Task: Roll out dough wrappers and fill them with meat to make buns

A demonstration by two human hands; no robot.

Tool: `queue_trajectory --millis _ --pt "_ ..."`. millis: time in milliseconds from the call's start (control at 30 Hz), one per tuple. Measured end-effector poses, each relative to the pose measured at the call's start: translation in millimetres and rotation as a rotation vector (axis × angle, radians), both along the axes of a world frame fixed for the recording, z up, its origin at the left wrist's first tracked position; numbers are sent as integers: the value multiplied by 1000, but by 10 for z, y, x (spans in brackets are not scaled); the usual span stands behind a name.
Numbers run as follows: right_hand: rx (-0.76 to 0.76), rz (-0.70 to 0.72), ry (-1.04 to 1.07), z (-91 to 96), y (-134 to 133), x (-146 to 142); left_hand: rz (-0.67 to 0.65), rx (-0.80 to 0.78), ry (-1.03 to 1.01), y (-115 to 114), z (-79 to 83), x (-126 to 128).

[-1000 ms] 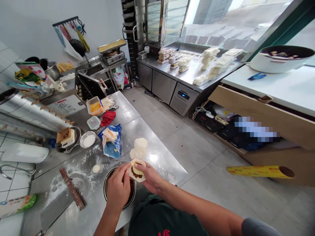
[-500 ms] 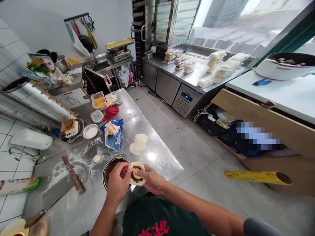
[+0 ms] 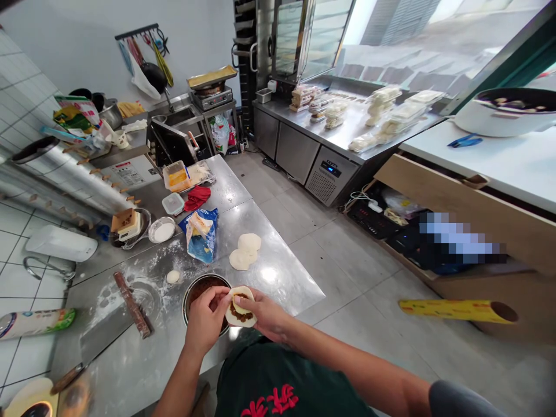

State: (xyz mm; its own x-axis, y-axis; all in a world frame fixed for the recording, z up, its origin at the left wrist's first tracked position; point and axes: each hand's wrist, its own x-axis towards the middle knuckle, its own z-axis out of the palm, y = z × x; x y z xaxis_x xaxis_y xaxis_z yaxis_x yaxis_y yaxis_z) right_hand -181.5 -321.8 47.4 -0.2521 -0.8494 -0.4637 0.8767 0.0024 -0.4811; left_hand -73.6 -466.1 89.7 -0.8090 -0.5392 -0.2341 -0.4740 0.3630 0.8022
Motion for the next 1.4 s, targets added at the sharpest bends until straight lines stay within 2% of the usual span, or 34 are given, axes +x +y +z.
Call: queue_trajectory --millis 100,333,600,767,933,1000,1100,1233,1267,1400 --pt "-38 34 22 16 23 -13 -18 -91 5 37 -20 2" --pt "-43 32 90 32 -6 15 -60 -164 29 42 -41 14" --pt "-60 80 164 -6 -10 -19 -141 -229 75 32 33 24" --pt "14 129 199 24 -30 -50 -198 -331 95 58 49 23" --pt "95 242 528 71 -50 -96 -345 -421 116 23 -34 -5" --pt "124 274 561 66 -55 -120 -371 -464 113 9 -69 -7" --pt "198 284 484 33 -64 -157 -370 -537 117 12 -102 -8" --pt "175 379 679 -21 -71 -187 -433 -581 142 30 -108 -15" --pt "167 394 685 -31 -73 -188 -444 -584 135 35 -104 -15" --pt "203 409 420 -48 -99 -210 -447 -595 103 60 -105 -15"
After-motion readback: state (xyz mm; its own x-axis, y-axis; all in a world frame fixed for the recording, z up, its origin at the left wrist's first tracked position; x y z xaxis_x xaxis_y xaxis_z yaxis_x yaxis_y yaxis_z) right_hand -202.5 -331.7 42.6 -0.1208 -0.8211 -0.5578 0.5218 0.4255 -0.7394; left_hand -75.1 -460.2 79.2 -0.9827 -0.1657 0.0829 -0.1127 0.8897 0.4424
